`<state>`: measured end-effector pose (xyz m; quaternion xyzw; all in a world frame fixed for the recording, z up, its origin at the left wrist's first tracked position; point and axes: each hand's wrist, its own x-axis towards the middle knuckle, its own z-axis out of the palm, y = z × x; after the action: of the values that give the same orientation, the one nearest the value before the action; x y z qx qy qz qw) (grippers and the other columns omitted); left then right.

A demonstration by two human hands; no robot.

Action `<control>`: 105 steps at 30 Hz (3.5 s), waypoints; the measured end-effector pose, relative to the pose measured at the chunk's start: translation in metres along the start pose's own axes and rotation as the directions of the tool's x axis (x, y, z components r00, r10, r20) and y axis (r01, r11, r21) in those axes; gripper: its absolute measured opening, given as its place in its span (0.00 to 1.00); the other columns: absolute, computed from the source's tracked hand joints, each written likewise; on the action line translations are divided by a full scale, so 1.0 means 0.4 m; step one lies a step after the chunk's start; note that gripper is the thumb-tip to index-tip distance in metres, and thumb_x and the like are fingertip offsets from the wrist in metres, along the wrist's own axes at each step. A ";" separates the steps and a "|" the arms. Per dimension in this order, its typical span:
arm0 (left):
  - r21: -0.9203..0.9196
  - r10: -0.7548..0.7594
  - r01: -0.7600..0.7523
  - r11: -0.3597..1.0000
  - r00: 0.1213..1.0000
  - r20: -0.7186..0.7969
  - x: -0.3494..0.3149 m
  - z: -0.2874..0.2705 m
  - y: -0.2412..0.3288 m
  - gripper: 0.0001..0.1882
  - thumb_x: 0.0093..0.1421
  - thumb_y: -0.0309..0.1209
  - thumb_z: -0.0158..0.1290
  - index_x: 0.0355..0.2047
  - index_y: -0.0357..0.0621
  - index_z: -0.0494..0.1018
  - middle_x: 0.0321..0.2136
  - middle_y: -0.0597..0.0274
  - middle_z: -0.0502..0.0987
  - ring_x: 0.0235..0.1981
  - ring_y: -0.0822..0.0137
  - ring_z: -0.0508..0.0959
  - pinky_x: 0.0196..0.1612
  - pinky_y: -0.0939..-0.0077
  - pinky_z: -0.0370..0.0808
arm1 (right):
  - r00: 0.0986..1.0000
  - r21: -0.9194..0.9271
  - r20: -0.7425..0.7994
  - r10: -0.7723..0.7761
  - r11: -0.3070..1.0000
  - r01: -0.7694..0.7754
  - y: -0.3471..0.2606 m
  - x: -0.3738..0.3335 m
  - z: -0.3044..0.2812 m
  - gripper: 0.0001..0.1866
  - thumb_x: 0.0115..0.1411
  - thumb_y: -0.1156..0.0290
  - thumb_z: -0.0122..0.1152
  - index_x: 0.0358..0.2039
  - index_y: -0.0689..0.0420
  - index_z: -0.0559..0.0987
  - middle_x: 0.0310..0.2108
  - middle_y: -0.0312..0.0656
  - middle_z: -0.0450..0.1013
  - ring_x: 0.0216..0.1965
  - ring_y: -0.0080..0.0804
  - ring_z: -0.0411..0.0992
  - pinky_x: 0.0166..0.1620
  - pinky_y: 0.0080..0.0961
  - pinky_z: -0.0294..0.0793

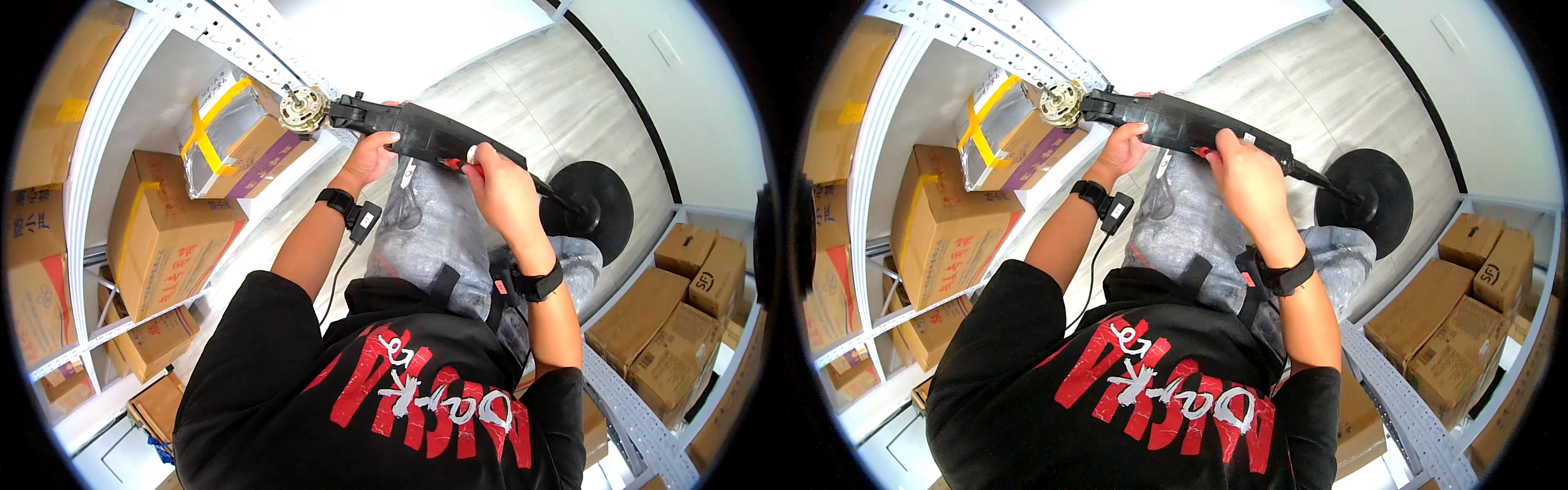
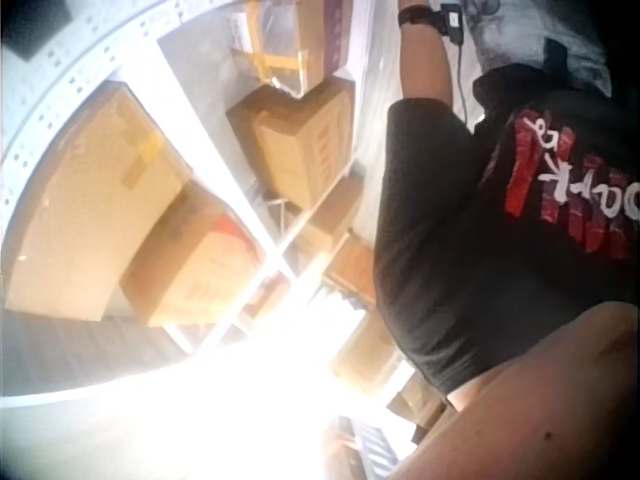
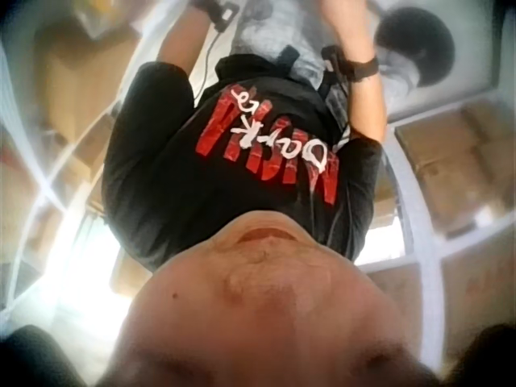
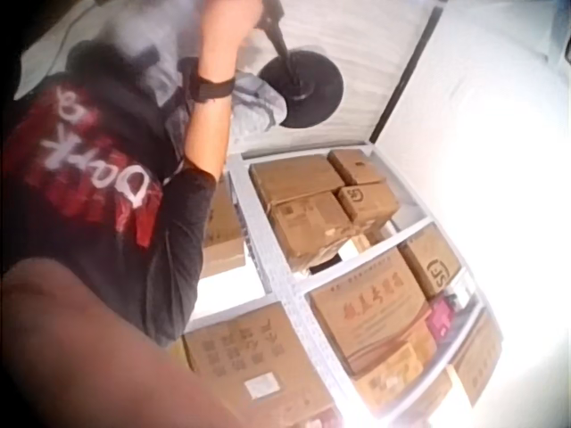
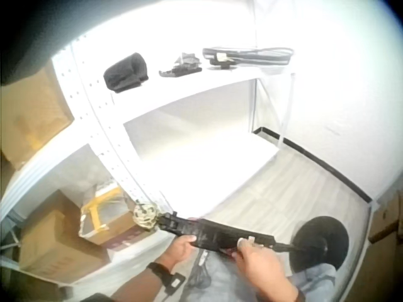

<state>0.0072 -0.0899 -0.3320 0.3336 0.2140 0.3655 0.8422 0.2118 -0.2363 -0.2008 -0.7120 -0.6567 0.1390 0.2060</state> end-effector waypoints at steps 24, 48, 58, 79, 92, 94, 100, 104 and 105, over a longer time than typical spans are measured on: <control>-0.006 -0.013 0.013 1.000 1.000 -0.003 0.005 -0.011 -0.003 0.32 0.52 0.24 0.54 0.60 0.51 0.65 0.66 0.57 0.63 0.66 0.57 0.64 0.68 0.53 0.61 | 0.989 0.112 -0.112 -0.093 0.988 0.105 0.010 -0.022 -0.004 0.11 0.59 0.68 0.64 0.38 0.58 0.76 0.31 0.51 0.76 0.35 0.53 0.77 0.36 0.45 0.75; -0.036 0.002 -0.002 0.999 1.000 0.009 0.006 0.005 0.006 0.31 0.54 0.20 0.51 0.60 0.49 0.64 0.63 0.56 0.67 0.64 0.58 0.66 0.66 0.55 0.62 | 0.995 0.286 -0.093 0.029 0.958 -0.001 0.011 -0.035 -0.013 0.09 0.55 0.73 0.62 0.37 0.59 0.76 0.29 0.48 0.74 0.31 0.51 0.75 0.36 0.40 0.75; -0.038 -0.024 0.023 0.999 1.000 -0.015 0.002 0.009 0.008 0.31 0.53 0.22 0.53 0.60 0.50 0.64 0.64 0.57 0.66 0.64 0.58 0.65 0.67 0.56 0.61 | 0.987 0.359 -0.121 0.101 0.932 -0.051 0.016 -0.052 -0.031 0.11 0.54 0.74 0.62 0.40 0.60 0.78 0.31 0.50 0.75 0.32 0.50 0.76 0.37 0.40 0.74; 0.000 -0.107 0.109 0.994 0.973 -0.204 0.010 -0.021 -0.046 0.24 0.58 0.24 0.53 0.57 0.38 0.70 0.53 0.55 0.77 0.56 0.56 0.75 0.62 0.56 0.69 | 0.932 0.777 -0.192 0.306 0.628 -0.046 0.082 -0.067 -0.175 0.09 0.61 0.80 0.62 0.42 0.63 0.78 0.28 0.30 0.71 0.27 0.16 0.67 0.33 0.14 0.68; -0.036 -0.015 0.014 0.999 1.000 -0.016 -0.025 0.094 0.013 0.32 0.56 0.18 0.55 0.61 0.47 0.62 0.59 0.62 0.69 0.59 0.63 0.70 0.63 0.62 0.67 | 0.907 0.825 -0.383 0.174 0.505 0.252 -0.109 0.231 -0.512 0.10 0.64 0.76 0.60 0.44 0.64 0.76 0.26 0.37 0.71 0.24 0.20 0.67 0.28 0.17 0.65; -0.040 0.006 -0.005 0.999 0.999 0.032 -0.013 0.086 -0.006 0.32 0.56 0.18 0.56 0.61 0.47 0.62 0.60 0.61 0.68 0.60 0.63 0.69 0.63 0.62 0.67 | 0.902 0.804 -0.407 0.145 0.526 0.279 -0.130 0.299 -0.548 0.10 0.65 0.74 0.59 0.45 0.62 0.76 0.27 0.35 0.70 0.25 0.20 0.66 0.29 0.17 0.64; 0.017 -0.012 0.011 1.000 0.998 0.062 0.001 0.072 -0.006 0.34 0.56 0.16 0.55 0.62 0.50 0.61 0.63 0.61 0.65 0.63 0.62 0.66 0.65 0.62 0.65 | 0.894 0.802 -0.437 0.104 0.495 0.334 -0.213 0.575 -0.622 0.11 0.64 0.73 0.62 0.44 0.64 0.76 0.26 0.36 0.72 0.24 0.20 0.68 0.28 0.17 0.66; 0.124 -0.049 0.038 0.992 0.995 0.086 0.013 0.065 0.005 0.32 0.55 0.18 0.57 0.61 0.47 0.63 0.62 0.60 0.67 0.61 0.64 0.68 0.64 0.64 0.66 | 0.894 0.760 -0.446 0.038 0.544 0.356 -0.281 0.776 -0.643 0.10 0.63 0.73 0.62 0.44 0.63 0.77 0.27 0.36 0.73 0.24 0.20 0.70 0.29 0.17 0.68; 0.126 -0.009 -0.005 0.992 0.994 0.110 0.018 0.057 -0.004 0.32 0.55 0.19 0.58 0.60 0.46 0.63 0.61 0.60 0.68 0.61 0.64 0.68 0.64 0.65 0.66 | 0.894 0.751 -0.447 0.024 0.553 0.360 -0.296 0.829 -0.640 0.10 0.63 0.73 0.62 0.43 0.63 0.77 0.27 0.36 0.74 0.25 0.20 0.70 0.29 0.17 0.69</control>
<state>0.0264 -0.0943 -0.3184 0.4057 0.1903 0.3314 0.8303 0.2607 0.0705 0.1040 -0.4789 -0.5252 0.2546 0.6558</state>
